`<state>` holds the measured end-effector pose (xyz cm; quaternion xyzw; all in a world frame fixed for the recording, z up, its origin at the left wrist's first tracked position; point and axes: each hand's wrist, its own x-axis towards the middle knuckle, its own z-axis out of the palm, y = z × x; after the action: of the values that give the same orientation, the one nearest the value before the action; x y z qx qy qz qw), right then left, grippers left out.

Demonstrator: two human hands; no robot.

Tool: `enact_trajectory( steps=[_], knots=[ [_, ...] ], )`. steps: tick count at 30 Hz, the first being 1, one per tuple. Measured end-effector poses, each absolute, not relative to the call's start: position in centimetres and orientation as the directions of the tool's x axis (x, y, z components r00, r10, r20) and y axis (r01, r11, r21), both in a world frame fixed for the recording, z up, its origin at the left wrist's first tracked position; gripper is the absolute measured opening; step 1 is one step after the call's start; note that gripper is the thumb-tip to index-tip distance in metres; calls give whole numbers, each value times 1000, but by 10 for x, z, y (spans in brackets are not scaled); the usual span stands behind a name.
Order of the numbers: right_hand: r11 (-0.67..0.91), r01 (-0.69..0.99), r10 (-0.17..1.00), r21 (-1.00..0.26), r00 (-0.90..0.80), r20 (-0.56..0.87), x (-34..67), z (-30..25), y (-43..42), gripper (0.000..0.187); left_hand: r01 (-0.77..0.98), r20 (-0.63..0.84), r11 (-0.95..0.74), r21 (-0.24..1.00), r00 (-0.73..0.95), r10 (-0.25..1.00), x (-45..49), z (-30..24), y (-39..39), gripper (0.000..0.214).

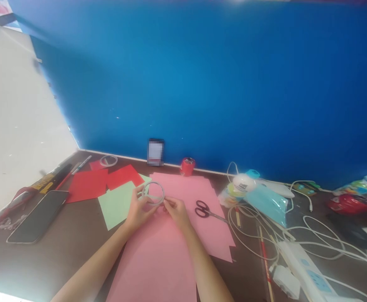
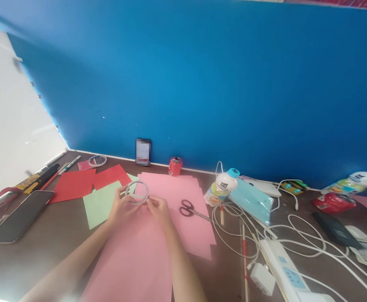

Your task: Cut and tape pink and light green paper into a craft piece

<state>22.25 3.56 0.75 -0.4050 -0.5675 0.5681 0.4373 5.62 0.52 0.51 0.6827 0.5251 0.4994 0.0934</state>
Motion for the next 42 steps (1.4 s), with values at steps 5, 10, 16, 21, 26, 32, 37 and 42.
enact_trajectory(
  steps=[5,10,16,21,26,32,37,42],
  knots=[
    [116,70,947,-991,-308,89,221,2,34,32,684,567,-405,606,-15,824,56,10,1,10],
    [242,163,949,-957,-243,198,220,-1,34,28,703,555,-366,610,-49,830,61,11,-3,10],
    [191,216,980,-957,-94,175,220,-5,36,22,667,564,-402,627,-33,825,58,15,1,10],
    [128,133,992,-983,-28,125,220,-5,37,24,523,459,-349,778,-91,884,43,15,10,17],
    [75,48,997,-996,3,76,222,-3,39,20,427,288,-199,882,-154,945,33,15,13,28],
    [72,21,997,-997,-3,72,224,-4,43,17,321,186,-74,944,-334,924,30,15,18,45],
    [68,26,997,-997,-31,67,225,-7,43,19,-71,-47,19,997,-417,908,27,15,24,44],
    [202,69,979,-977,-40,200,225,-2,36,24,-291,-178,58,955,-407,896,26,14,25,39]
  ],
)
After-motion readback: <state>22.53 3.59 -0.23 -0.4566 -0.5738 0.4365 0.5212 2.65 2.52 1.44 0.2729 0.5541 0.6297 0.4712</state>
